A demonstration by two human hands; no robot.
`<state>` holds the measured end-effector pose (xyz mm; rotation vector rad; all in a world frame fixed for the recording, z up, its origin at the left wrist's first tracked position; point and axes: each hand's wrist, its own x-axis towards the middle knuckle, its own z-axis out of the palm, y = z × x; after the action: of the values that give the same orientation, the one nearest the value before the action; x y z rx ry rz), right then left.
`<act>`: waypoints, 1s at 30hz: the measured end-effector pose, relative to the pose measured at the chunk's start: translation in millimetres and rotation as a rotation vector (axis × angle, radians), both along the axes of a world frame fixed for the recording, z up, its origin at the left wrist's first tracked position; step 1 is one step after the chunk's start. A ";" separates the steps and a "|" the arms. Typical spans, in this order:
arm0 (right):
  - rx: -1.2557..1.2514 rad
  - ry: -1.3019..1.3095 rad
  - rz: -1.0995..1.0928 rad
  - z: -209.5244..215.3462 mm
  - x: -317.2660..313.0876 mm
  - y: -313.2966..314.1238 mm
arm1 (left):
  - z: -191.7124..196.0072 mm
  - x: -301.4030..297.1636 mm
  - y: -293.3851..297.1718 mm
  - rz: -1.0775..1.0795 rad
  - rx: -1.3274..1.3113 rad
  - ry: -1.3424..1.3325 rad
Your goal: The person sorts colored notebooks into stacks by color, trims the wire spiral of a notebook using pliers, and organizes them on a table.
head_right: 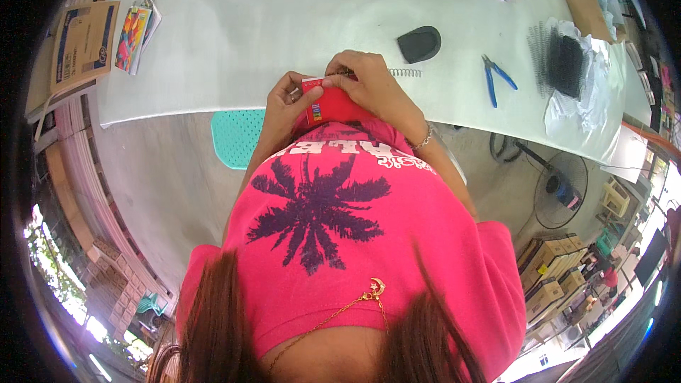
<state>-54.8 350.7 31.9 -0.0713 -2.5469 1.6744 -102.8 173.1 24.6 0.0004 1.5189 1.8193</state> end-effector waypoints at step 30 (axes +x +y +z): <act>0.163 0.003 0.089 15.8 -8.9 -6.8 | 2.8 5.4 -5.0 0.083 0.018 0.029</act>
<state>-63.7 343.9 47.8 0.0566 -2.7106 1.4851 -97.4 168.1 27.3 -0.0282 1.5430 1.9058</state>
